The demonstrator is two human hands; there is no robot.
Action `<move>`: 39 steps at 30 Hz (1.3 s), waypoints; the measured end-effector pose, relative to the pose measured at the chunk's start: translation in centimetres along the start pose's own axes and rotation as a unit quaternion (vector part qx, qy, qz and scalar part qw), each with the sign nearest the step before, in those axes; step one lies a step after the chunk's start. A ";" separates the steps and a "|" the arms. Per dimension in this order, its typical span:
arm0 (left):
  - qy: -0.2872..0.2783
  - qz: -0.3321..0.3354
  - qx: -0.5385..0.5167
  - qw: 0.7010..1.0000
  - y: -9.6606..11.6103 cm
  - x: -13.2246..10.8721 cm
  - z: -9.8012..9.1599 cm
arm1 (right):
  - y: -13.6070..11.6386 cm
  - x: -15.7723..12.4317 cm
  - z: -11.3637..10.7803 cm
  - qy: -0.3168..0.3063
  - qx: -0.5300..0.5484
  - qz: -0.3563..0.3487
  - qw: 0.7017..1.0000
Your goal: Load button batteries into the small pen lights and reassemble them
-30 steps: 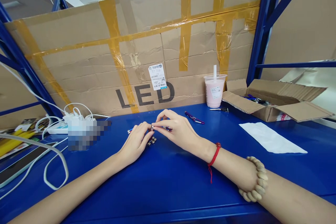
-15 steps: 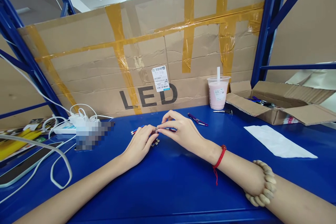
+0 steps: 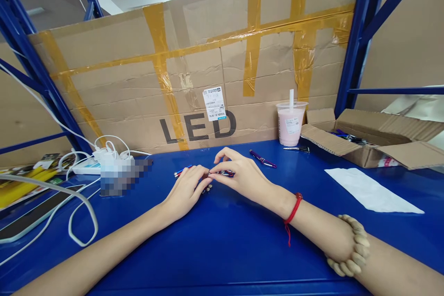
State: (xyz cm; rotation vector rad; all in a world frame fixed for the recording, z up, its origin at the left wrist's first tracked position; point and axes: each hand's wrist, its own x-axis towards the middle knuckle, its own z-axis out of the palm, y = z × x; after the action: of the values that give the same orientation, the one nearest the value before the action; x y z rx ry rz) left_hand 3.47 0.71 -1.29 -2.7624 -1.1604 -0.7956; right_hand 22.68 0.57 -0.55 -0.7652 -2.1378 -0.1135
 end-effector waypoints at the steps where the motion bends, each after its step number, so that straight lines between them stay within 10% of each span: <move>1: -0.003 0.002 0.003 1.000 0.0 0.0 0.0 | 0.1 0.0 0.0 -0.015 0.006 0.007 1.000; 17: 0.019 -0.028 0.002 0.999 0.3 0.3 0.0 | 0.9 0.1 -1.3 -0.075 -0.033 0.103 0.991; 25: 0.007 -0.021 -0.046 0.999 0.4 0.0 -0.1 | 2.6 -0.7 -0.6 -0.221 -0.095 0.055 0.969; 39: 0.001 0.036 -0.070 0.997 0.9 -0.2 -0.6 | 2.1 -0.1 -0.9 -0.235 -0.030 0.072 0.969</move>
State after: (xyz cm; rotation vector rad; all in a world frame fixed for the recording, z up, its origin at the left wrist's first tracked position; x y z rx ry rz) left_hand 3.70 -0.18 -0.76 -2.8964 -1.0363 -0.9049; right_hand 24.50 1.95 -0.44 -1.0632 -2.5197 0.0896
